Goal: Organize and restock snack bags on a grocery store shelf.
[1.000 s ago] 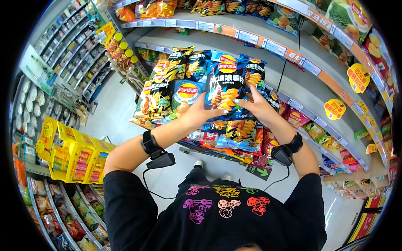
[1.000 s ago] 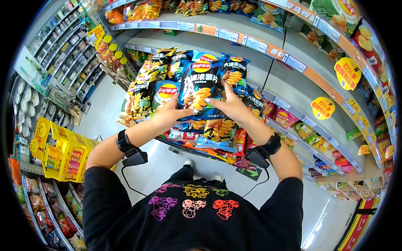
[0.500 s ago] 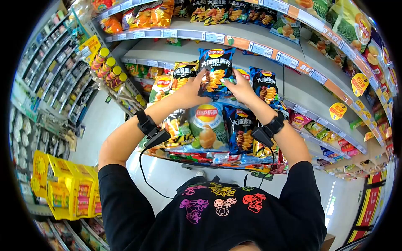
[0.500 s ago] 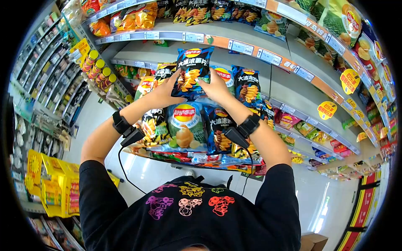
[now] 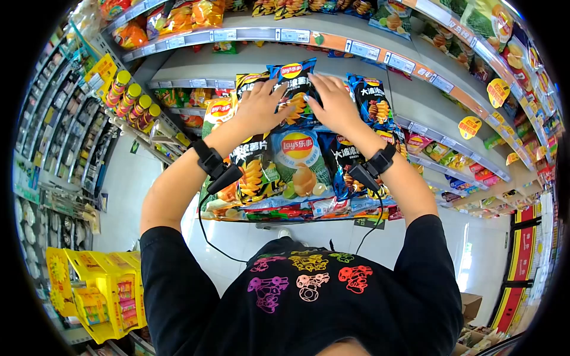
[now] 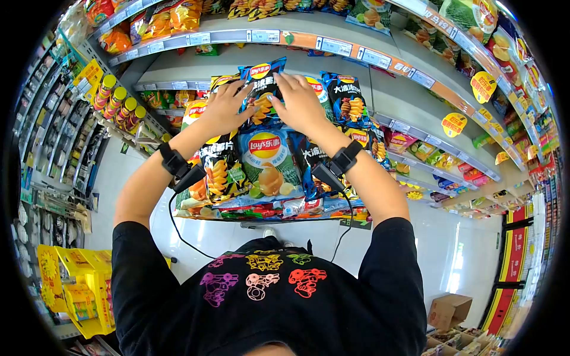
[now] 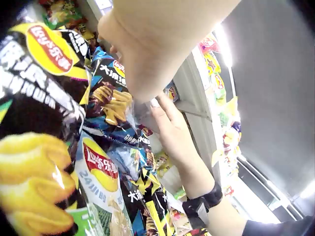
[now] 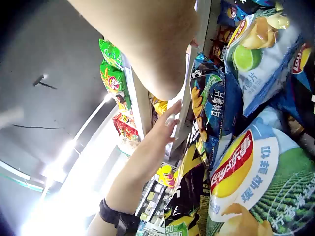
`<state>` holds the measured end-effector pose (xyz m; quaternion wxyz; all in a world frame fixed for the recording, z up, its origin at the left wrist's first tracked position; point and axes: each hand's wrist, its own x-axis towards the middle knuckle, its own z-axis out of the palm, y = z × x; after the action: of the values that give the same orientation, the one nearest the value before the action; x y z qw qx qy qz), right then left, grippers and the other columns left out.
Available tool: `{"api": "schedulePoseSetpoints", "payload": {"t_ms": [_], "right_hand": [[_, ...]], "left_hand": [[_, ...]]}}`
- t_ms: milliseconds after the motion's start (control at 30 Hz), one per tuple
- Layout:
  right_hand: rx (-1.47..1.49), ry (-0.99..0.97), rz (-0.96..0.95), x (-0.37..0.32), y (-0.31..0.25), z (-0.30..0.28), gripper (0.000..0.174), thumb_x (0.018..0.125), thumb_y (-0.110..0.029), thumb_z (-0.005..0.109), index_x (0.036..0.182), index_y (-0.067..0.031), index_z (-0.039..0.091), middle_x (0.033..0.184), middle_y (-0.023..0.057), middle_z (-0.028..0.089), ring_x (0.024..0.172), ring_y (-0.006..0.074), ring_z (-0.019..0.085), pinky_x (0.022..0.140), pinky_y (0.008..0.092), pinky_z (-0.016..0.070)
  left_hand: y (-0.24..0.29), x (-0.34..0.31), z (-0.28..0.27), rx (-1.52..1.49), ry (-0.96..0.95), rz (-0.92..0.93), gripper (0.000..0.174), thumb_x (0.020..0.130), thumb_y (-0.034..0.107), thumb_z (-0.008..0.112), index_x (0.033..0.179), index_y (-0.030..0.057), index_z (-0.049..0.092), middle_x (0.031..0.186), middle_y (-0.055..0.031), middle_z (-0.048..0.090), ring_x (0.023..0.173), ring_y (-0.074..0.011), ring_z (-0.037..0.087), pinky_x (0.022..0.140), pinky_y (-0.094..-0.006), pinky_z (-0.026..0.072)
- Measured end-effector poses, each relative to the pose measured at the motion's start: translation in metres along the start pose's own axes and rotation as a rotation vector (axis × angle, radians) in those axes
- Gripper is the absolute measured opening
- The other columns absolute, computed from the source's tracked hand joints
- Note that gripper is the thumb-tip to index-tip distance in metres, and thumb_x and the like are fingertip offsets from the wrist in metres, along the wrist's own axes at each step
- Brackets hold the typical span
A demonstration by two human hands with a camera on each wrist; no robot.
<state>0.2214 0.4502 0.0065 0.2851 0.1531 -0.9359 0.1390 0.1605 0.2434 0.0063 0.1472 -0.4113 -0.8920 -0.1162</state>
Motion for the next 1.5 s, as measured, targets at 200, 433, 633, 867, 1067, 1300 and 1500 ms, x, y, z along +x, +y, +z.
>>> {"api": "schedulePoseSetpoints", "payload": {"t_ms": [200, 433, 633, 867, 1067, 1300, 1500], "right_hand": [[-0.166, -0.117, -0.037, -0.012, -0.007, 0.027, 0.054, 0.090, -0.031, 0.048, 0.135, -0.0043, 0.035, 0.141, 0.0152, 0.034, 0.132, 0.0311, 0.029, 0.107, 0.0445, 0.0251], [-0.055, 0.032, -0.023, -0.017, -0.034, 0.004, 0.059, 0.087, -0.029, 0.052, 0.135, 0.0002, 0.034, 0.139, 0.0198, 0.036, 0.131, 0.0361, 0.030, 0.107, 0.0440, 0.0242], [0.417, 0.059, 0.006, 0.020, -0.121, -0.013, 0.056, 0.093, -0.026, 0.045, 0.140, -0.0032, 0.024, 0.134, 0.0242, 0.039, 0.126, 0.0346, 0.038, 0.103, 0.0403, 0.0307], [1.047, -0.183, 0.250, 0.100, -0.266, 0.045, 0.051, 0.094, -0.031, 0.045, 0.137, -0.0079, 0.029, 0.125, 0.0185, 0.050, 0.113, 0.0214, 0.048, 0.096, 0.0316, 0.0358], [1.035, -0.397, 0.207, 0.163, -0.386, 0.115, 0.051, 0.095, -0.032, 0.044, 0.138, -0.0096, 0.030, 0.122, 0.0117, 0.051, 0.110, 0.0152, 0.048, 0.091, 0.0292, 0.0394], [0.846, -0.355, 0.278, 0.232, -0.359, 0.148, 0.042, 0.093, -0.028, 0.049, 0.130, -0.0082, 0.042, 0.114, 0.0091, 0.054, 0.104, 0.0140, 0.049, 0.087, 0.0275, 0.0398], [1.135, -0.198, 0.563, 0.262, -0.267, 0.135, 0.031, 0.093, -0.027, 0.050, 0.115, -0.0061, 0.055, 0.107, 0.0109, 0.061, 0.101, 0.0174, 0.056, 0.088, 0.0305, 0.0422]], "left_hand": [[0.006, -0.014, 0.018, 0.035, -0.107, -0.098, 0.056, 0.092, 0.043, 0.036, 0.138, 0.0108, 0.034, 0.143, -0.0081, 0.032, 0.135, -0.0274, 0.024, 0.103, -0.0608, 0.0186], [0.001, -0.069, -0.023, -0.113, 0.058, -0.189, 0.057, 0.091, 0.034, 0.043, 0.140, 0.0112, 0.026, 0.146, -0.0110, 0.026, 0.136, -0.0283, 0.020, 0.106, -0.0569, 0.0129], [-0.044, -0.135, -0.068, -0.252, 0.194, -0.275, 0.054, 0.090, 0.030, 0.047, 0.137, 0.0078, 0.030, 0.139, -0.0201, 0.030, 0.132, -0.0363, 0.024, 0.105, -0.0494, 0.0203], [-0.170, -0.245, -0.122, -0.422, 0.390, -0.228, 0.049, 0.088, 0.027, 0.050, 0.127, -0.0005, 0.040, 0.129, -0.0233, 0.040, 0.122, -0.0393, 0.034, 0.102, -0.0439, 0.0272], [-0.271, -0.312, -0.179, -1.302, 0.308, -0.829, 0.052, 0.090, 0.039, 0.047, 0.129, 0.0048, 0.040, 0.130, -0.0134, 0.042, 0.121, -0.0242, 0.038, 0.099, -0.0390, 0.0318], [-0.363, -0.272, -0.186, -1.790, 0.219, -1.060, 0.056, 0.085, 0.038, 0.051, 0.127, 0.0031, 0.041, 0.128, -0.0162, 0.042, 0.119, -0.0272, 0.040, 0.100, -0.0400, 0.0315], [-0.386, -0.161, -0.163, -1.745, 0.153, -0.793, 0.048, 0.085, 0.035, 0.052, 0.120, 0.0029, 0.044, 0.121, -0.0145, 0.045, 0.118, -0.0276, 0.039, 0.101, -0.0401, 0.0314]]}}
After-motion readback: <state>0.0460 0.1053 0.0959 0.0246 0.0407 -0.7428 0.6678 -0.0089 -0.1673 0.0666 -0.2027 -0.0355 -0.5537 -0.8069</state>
